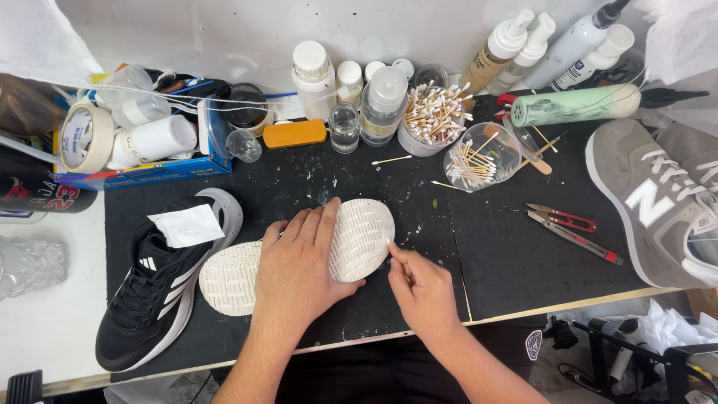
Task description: The person pours a liquid from a bottle into a small container and then uses a cotton swab to clean the white sole of a black sneaker. The person repeatedly dips the swab into the liquid and scrubs the textured surface of the shoe sole.
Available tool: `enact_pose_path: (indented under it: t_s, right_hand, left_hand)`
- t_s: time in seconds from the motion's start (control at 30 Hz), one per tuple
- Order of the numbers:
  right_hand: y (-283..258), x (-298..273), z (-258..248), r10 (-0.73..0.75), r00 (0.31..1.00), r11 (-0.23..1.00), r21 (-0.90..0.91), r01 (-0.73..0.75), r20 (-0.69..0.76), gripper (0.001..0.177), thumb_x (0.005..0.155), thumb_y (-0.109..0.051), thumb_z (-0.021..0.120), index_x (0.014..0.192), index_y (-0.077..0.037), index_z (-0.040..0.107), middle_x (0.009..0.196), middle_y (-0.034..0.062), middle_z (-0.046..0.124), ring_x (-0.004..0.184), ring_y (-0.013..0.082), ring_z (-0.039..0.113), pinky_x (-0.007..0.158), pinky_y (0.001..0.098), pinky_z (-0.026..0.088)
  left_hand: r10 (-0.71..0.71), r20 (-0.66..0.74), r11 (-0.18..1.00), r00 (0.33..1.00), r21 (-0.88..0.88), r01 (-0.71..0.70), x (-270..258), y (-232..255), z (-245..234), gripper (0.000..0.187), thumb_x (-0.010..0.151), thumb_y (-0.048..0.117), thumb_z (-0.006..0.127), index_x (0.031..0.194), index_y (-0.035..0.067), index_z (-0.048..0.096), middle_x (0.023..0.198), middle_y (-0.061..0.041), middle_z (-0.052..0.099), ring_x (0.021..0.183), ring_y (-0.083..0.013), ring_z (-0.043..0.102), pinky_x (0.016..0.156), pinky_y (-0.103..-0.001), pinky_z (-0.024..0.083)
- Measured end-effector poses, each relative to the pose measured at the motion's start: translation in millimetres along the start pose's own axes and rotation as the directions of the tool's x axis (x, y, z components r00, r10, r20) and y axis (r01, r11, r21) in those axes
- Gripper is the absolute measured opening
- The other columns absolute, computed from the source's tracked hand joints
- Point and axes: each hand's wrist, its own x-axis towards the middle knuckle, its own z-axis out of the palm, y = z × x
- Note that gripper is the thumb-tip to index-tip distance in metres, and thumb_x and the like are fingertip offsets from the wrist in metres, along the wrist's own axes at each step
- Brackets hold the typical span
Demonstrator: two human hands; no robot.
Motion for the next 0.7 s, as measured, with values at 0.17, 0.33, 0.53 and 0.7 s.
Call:
enact_pose_path:
  t_s: [0.17, 0.33, 0.53, 0.7]
  right_hand:
    - [-1, 11, -3, -0.071, 0.997, 0.997, -0.028, 0.071, -0.001, 0.025, 0.091, 0.002, 0.068, 0.115, 0.001, 0.073, 0.06, 0.0031, 0.06, 0.049, 0.0037, 0.051, 0.046, 0.0236, 0.043]
    - [-9, -3, 0, -0.079, 0.997, 0.995, -0.064, 0.078, -0.006, 0.024, 0.09, 0.002, 0.069, 0.113, 0.001, 0.072, 0.066, 0.0047, 0.066, 0.05, 0.0059, 0.056, 0.046, 0.0243, 0.044]
    - [-14, 4, -1, -0.102, 0.995, 0.986, -0.133, 0.099, -0.021, 0.024, 0.09, 0.002, 0.068, 0.115, 0.002, 0.072, 0.081, 0.0108, 0.072, 0.051, 0.008, 0.059, 0.047, 0.0251, 0.047]
    - [-17, 8, 0, -0.021, 0.999, 0.985, -0.173, 0.025, 0.024, 0.026, 0.091, 0.0, 0.068, 0.117, 0.0, 0.073, 0.07, 0.0098, 0.07, 0.051, 0.01, 0.06, 0.046, 0.0268, 0.048]
  left_hand:
    - [-0.015, 0.015, 1.0, 1.0, 0.005, 0.015, -1, 1, -1, 0.129, 0.045, 0.054, 0.096, 0.151, 0.003, 0.041, 0.136, -0.017, 0.06, 0.129, -0.0332, 0.056, 0.101, -0.05, 0.039]
    - [-0.006, 0.005, 1.0, 1.0, -0.002, 0.006, -1, 1, -3, 0.129, 0.045, 0.053, 0.096, 0.151, 0.003, 0.041, 0.136, -0.016, 0.06, 0.125, -0.0312, 0.056, 0.101, -0.05, 0.039]
    - [-0.006, -0.007, 1.0, 1.0, -0.023, 0.006, -2, 0, -2, 0.129, 0.044, 0.052, 0.096, 0.15, 0.003, 0.041, 0.136, -0.016, 0.06, 0.125, -0.0322, 0.056, 0.101, -0.05, 0.039]
    - [-0.018, 0.006, 0.999, 1.0, -0.029, 0.018, -3, -1, -1, 0.128, 0.045, 0.051, 0.097, 0.151, 0.004, 0.041, 0.136, -0.016, 0.06, 0.126, -0.0325, 0.056, 0.102, -0.049, 0.039]
